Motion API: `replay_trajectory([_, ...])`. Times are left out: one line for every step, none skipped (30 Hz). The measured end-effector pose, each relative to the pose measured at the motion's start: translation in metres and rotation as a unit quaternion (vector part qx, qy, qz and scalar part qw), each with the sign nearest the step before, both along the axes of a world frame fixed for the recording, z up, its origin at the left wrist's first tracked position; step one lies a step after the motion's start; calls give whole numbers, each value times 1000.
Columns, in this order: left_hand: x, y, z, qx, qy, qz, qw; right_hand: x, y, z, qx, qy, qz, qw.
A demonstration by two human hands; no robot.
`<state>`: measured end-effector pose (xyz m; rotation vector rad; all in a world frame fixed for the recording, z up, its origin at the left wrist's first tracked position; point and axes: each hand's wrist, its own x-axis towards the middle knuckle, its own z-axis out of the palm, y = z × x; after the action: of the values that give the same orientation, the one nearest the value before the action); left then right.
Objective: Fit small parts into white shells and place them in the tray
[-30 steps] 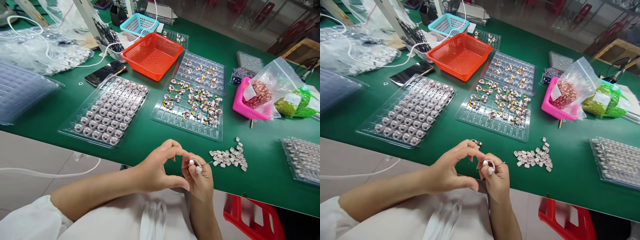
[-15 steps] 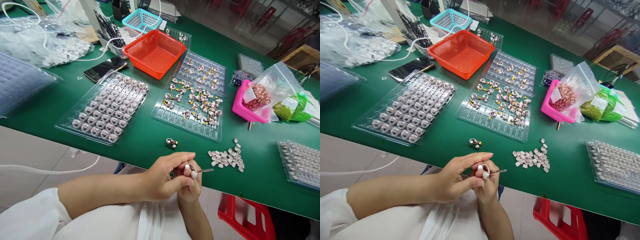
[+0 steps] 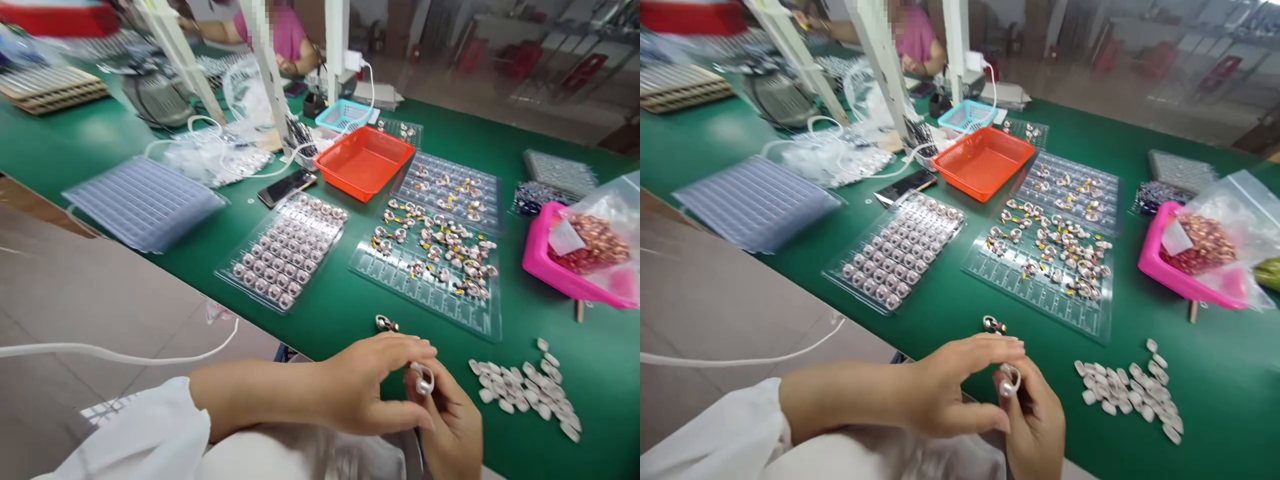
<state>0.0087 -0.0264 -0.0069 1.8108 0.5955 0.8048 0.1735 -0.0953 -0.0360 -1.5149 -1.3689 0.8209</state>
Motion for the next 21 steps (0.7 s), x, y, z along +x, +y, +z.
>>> replay_trajectory([-2,3,1,41,13,13,999,5,2,2,0,-62,16,998])
replay_trajectory([-4,6,3,78,34,29,996,10,5,3,26,-106,27,994])
replay_trajectory([-6,9,4,109,62,41,991,12,8,3,45,-142,41,988])
replay_trajectory([-8,13,6,135,90,49,986,13,11,2,66,-172,49,982])
replay_trajectory([-11,15,7,157,114,47,980,12,14,1,84,-195,55,976])
replay_trajectory([-13,18,9,177,135,39,974,10,17,-1,99,-214,60,970])
replay_trajectory([-14,20,10,195,152,29,968,7,19,-2,111,-227,62,965])
replay_trajectory([-16,22,11,211,168,24,963,3,22,-4,124,-236,62,962])
replay_trajectory([-18,23,13,225,185,26,956,-2,25,-5,137,-240,61,959])
replay_trajectory([-20,25,14,237,203,33,950,-6,27,-6,149,-241,62,957])
replay_trajectory([-22,27,15,244,221,40,943,-9,29,-7,160,-241,64,955])
replay_trajectory([-25,30,17,247,237,49,938,-12,31,-7,167,-240,68,954])
replay_trajectory([-29,35,19,243,246,61,936,-13,32,-7,169,-237,75,954])
replay_trajectory([-35,41,22,236,247,79,937,-13,33,-7,167,-233,83,954])
replay_trajectory([-42,50,25,221,244,109,938,-11,33,-7,162,-226,89,956])
replay_trajectory([-51,62,29,204,238,148,938,-8,32,-7,155,-219,88,959])
replay_trajectory([-62,75,33,189,242,202,930,-5,31,-7,146,-212,82,963])
replay_trajectory([-74,91,36,180,259,262,912,-1,30,-6,138,-205,71,966])
replay_trajectory([-86,108,38,178,287,321,885,2,28,-6,130,-200,60,969])
replay_trajectory([-98,127,40,180,299,357,867,5,26,-6,123,-194,47,972])
replay_trajectory([-110,145,40,183,306,378,854,7,24,-6,116,-187,36,975])
